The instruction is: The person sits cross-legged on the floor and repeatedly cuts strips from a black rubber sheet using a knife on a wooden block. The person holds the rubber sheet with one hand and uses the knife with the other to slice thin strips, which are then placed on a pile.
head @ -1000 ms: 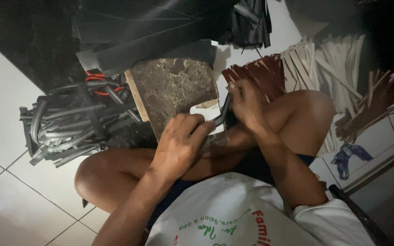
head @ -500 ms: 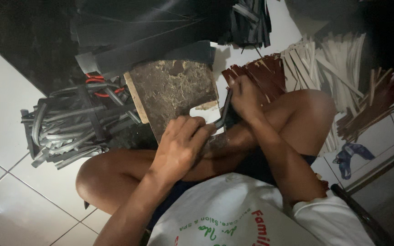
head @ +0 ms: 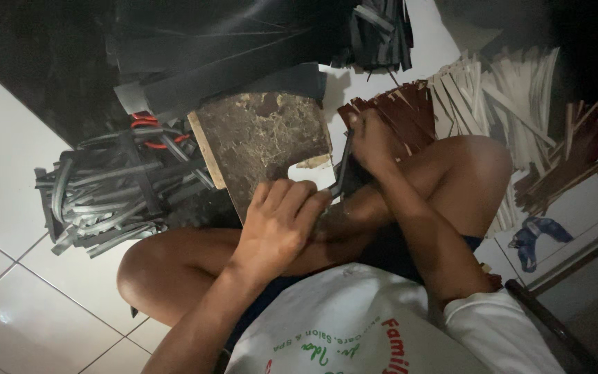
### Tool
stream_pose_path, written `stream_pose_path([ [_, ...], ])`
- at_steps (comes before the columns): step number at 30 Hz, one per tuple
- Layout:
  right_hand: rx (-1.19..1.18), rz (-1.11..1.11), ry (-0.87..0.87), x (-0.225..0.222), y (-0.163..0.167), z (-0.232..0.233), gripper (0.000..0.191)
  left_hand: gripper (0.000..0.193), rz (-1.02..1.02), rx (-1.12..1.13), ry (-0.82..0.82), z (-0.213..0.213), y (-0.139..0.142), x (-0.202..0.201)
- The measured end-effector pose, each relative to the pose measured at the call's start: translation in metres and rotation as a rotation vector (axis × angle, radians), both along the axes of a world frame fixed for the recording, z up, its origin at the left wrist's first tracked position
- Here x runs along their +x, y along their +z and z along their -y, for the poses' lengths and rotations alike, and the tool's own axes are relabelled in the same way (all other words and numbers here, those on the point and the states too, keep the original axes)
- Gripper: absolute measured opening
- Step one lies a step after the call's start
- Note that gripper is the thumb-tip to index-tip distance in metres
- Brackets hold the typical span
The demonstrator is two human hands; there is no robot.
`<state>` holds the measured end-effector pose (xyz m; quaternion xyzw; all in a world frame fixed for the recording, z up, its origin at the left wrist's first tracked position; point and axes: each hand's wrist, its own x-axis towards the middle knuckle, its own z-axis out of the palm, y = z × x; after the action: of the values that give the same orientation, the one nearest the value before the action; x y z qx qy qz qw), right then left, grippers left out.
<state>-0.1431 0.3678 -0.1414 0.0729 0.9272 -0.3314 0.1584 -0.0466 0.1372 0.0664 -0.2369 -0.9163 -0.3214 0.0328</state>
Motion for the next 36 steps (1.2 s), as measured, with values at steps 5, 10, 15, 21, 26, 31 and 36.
stream_pose_path([
  [5,-0.015,-0.054,0.004,-0.007,0.006,0.003,0.031,0.034,-0.027,-0.059,-0.008,-0.005,0.002,-0.001],
  [10,-0.02,-0.128,-0.017,-0.014,0.016,0.005,0.03,0.039,-0.017,-0.061,-0.032,-0.009,0.003,-0.001],
  [15,0.066,0.007,-0.044,-0.022,0.029,0.001,0.029,0.033,-0.066,-0.165,-0.028,-0.015,0.003,0.002],
  [21,0.047,-0.144,-0.049,-0.031,0.04,-0.035,0.031,0.033,-0.049,-0.122,0.049,-0.027,0.005,0.009],
  [26,-0.018,-0.417,-0.123,-0.045,0.096,-0.096,0.036,0.016,-0.034,-0.027,0.263,-0.049,0.009,0.012],
  [31,-0.629,-0.276,-0.236,-0.043,0.198,-0.13,0.023,0.025,-0.03,0.013,0.307,-0.053,0.016,0.009],
  [36,-0.843,-0.414,0.003,-0.062,0.239,-0.103,0.012,0.018,0.238,0.307,0.268,-0.002,0.039,-0.017],
])
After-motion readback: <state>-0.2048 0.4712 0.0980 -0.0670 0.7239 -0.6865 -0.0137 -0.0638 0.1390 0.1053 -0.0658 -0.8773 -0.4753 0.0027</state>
